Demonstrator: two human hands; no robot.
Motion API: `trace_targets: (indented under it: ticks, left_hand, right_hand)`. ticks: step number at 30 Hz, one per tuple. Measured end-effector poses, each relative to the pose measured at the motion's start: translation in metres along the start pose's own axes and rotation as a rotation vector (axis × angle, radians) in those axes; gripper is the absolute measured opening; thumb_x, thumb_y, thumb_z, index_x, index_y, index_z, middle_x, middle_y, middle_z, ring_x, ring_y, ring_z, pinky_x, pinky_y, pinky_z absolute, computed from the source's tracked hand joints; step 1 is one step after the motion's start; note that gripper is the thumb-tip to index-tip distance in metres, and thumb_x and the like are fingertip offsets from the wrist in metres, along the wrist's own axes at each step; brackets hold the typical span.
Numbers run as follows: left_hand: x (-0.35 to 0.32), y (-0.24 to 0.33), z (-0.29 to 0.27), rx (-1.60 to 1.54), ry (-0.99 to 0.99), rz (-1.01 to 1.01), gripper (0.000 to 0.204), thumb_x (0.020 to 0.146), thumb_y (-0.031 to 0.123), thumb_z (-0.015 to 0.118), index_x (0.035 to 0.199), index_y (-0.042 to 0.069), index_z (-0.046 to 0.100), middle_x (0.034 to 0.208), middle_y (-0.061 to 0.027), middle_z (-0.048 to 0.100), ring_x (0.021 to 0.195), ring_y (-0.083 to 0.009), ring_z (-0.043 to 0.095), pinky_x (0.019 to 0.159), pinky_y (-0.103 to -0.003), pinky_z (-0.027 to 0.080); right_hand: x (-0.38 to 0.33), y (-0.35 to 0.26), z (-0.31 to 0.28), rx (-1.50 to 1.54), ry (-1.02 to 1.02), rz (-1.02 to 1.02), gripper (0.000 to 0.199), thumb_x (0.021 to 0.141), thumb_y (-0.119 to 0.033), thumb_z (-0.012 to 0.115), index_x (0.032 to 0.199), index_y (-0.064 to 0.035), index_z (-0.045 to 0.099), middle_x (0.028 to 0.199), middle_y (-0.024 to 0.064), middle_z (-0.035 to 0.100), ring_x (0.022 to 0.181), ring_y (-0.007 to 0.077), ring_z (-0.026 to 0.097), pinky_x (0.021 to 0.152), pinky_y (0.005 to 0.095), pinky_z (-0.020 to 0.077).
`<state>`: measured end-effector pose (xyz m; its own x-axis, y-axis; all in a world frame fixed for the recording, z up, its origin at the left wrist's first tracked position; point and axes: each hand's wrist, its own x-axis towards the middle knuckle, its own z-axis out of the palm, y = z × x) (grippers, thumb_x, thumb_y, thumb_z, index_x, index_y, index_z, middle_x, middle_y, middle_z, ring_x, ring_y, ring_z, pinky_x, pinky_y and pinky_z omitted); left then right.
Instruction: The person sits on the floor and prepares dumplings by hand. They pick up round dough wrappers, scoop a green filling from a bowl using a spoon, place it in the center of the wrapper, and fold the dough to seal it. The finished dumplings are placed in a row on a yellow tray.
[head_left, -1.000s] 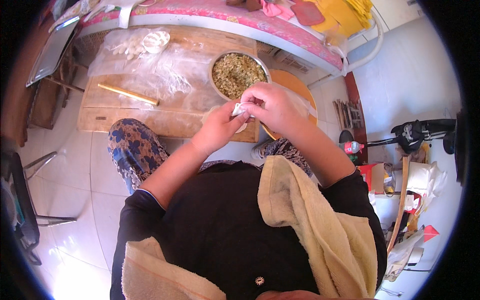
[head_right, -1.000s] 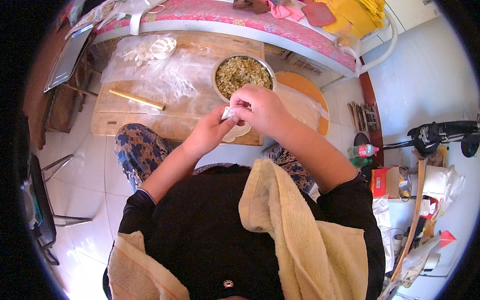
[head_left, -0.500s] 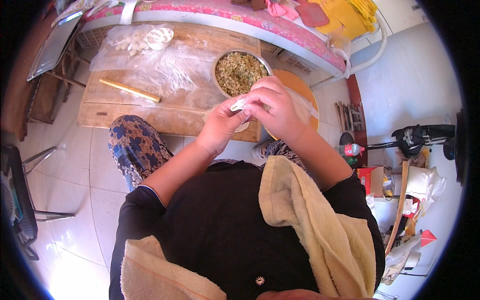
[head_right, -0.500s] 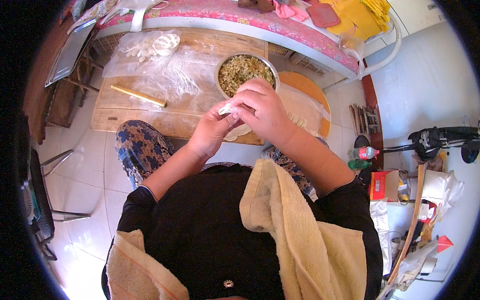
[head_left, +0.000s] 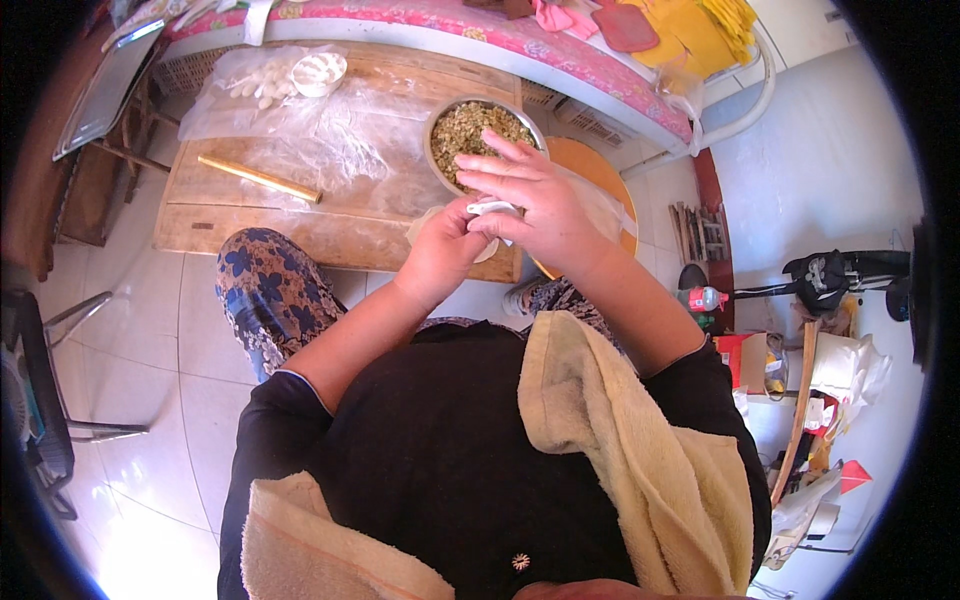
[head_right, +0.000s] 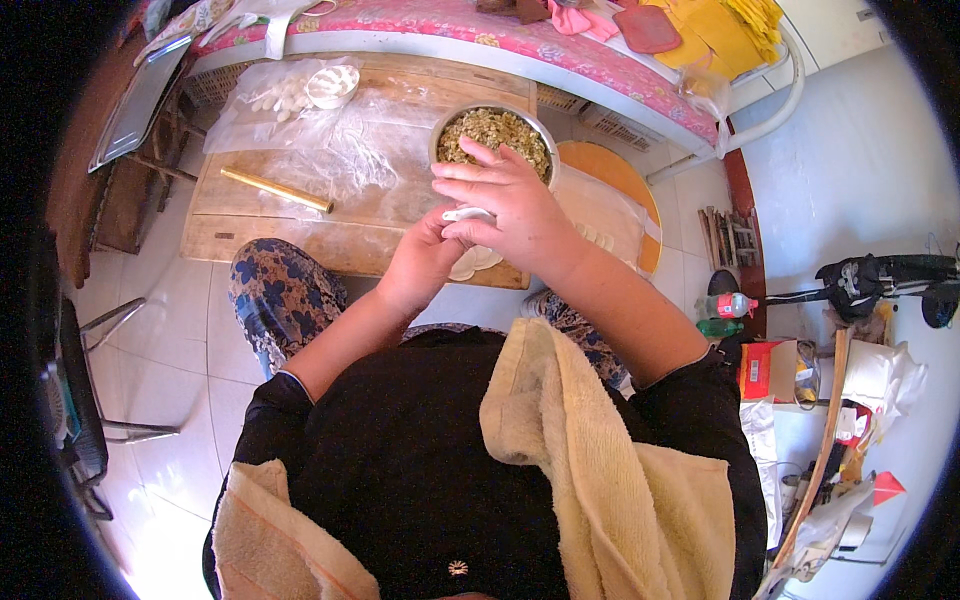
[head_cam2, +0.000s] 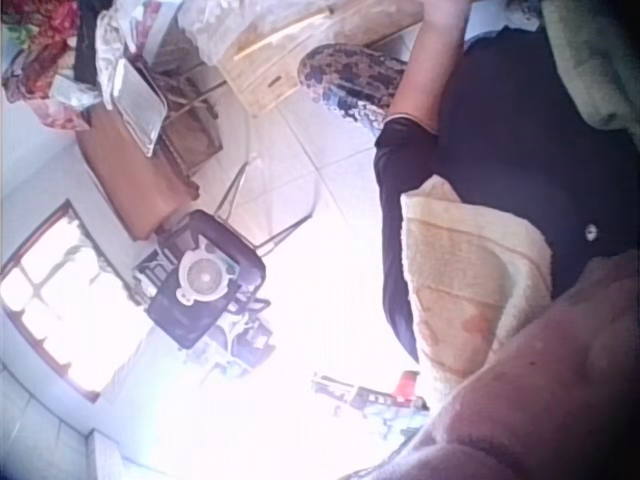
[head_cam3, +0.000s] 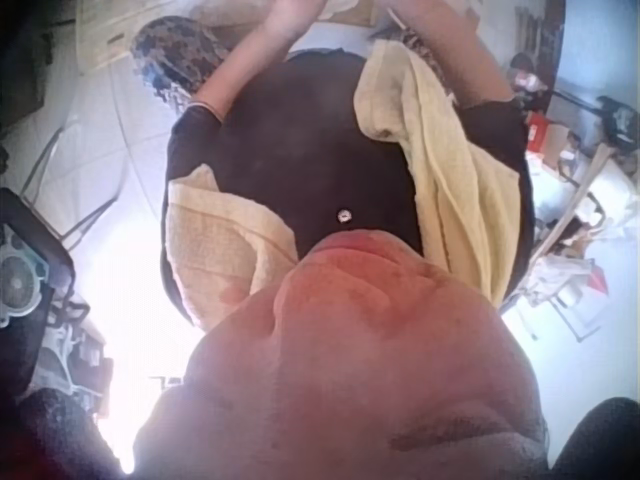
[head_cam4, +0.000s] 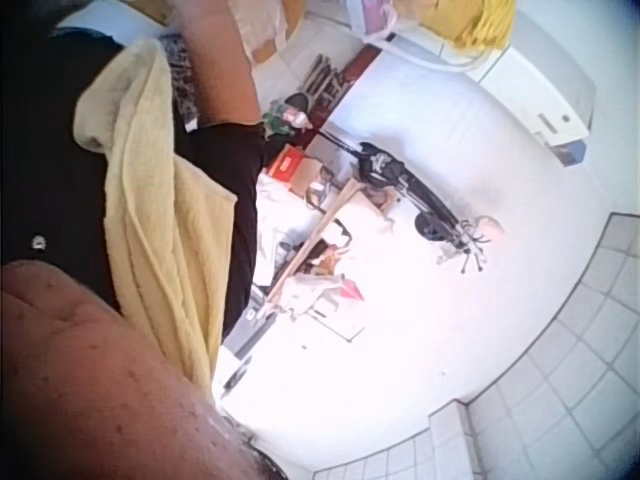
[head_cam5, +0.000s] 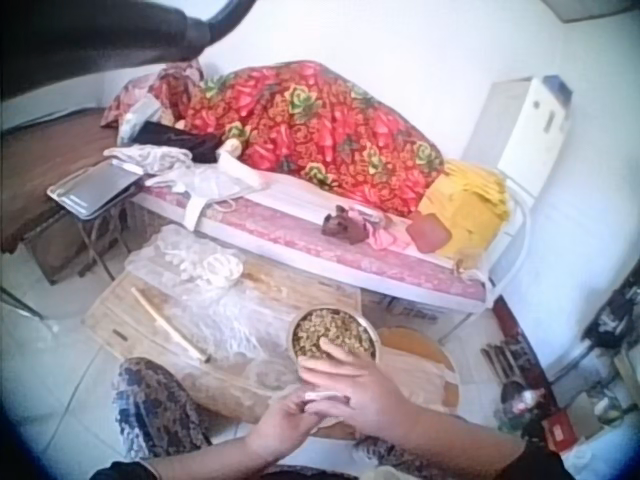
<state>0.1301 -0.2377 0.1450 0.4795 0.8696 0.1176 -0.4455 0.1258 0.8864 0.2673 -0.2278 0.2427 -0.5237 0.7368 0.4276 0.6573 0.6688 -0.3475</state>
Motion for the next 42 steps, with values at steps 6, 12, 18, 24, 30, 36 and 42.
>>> trace_targets:
  ticks: [6,12,18,24,30,36,42]
  left_hand:
    - [0.002,0.002,-0.003,0.067,-0.055,-0.078,0.021,0.096,0.017,0.055,0.11,0.003,0.06,0.11,-0.0042,0.062,0.103,-0.0098,0.054,0.09,-0.027,0.043]
    - [0.006,0.023,0.0,0.012,-0.06,-0.205,0.023,0.093,0.009,0.057,0.116,0.003,0.057,0.11,-0.005,0.062,0.103,-0.0111,0.056,0.087,-0.026,0.047]
    - [0.01,0.016,0.007,-0.169,0.045,-0.046,0.027,0.093,0.001,0.052,0.12,0.003,0.055,0.113,-0.0065,0.061,0.103,-0.0139,0.059,0.087,-0.029,0.05]
    - [0.009,0.0,0.012,-0.185,0.141,-0.037,0.033,0.095,0.0,0.048,0.127,0.001,0.05,0.119,-0.0079,0.058,0.107,-0.0164,0.058,0.094,-0.032,0.049]
    - [0.006,0.012,0.012,-0.196,0.113,-0.057,0.038,0.095,-0.002,0.047,0.133,0.002,0.045,0.123,-0.0097,0.056,0.111,-0.0185,0.056,0.097,-0.034,0.048]
    - [0.004,0.012,0.014,-0.192,0.11,0.002,0.033,0.095,-0.001,0.047,0.128,0.004,0.046,0.123,-0.0081,0.053,0.112,-0.0186,0.055,0.097,-0.034,0.049]
    - [0.004,0.013,0.012,-0.215,0.099,-0.04,0.027,0.096,0.002,0.048,0.123,0.005,0.049,0.121,-0.0075,0.055,0.108,-0.0172,0.056,0.094,-0.034,0.05]
  right_hand:
    - [-0.003,0.009,0.0,0.093,-0.131,0.044,0.013,0.083,-0.011,0.064,0.093,-0.0081,0.071,0.098,0.0078,0.07,0.116,0.0276,0.057,0.106,0.0445,0.0329]
    - [-0.012,0.001,0.003,0.525,0.053,0.341,0.024,0.091,-0.018,0.057,0.108,-0.0035,0.066,0.121,0.0094,0.061,0.126,0.0204,0.048,0.107,0.0375,0.0325]
    - [-0.079,0.003,0.0,0.99,0.303,1.007,0.043,0.099,-0.026,0.047,0.135,-0.0041,0.047,0.091,-0.0004,0.053,0.088,0.0084,0.048,0.082,0.0262,0.043]
    - [-0.071,-0.008,0.032,0.656,0.249,0.486,0.041,0.095,-0.019,0.053,0.133,-0.004,0.048,0.109,0.0065,0.051,0.095,0.0157,0.054,0.087,0.0292,0.0449]
    - [-0.059,-0.016,-0.002,0.156,0.277,0.396,0.035,0.088,-0.016,0.06,0.123,-0.0092,0.06,0.111,0.012,0.05,0.103,0.0226,0.051,0.091,0.0333,0.0417]
    - [-0.059,-0.009,0.0,0.016,0.227,0.279,0.028,0.085,-0.019,0.063,0.112,-0.0115,0.067,0.109,0.0113,0.052,0.105,0.0281,0.049,0.092,0.0396,0.0386]
    - [-0.058,-0.011,-0.001,-0.11,0.21,0.253,0.03,0.086,-0.02,0.063,0.114,-0.0111,0.066,0.11,0.0119,0.052,0.105,0.0286,0.05,0.093,0.0393,0.0388]
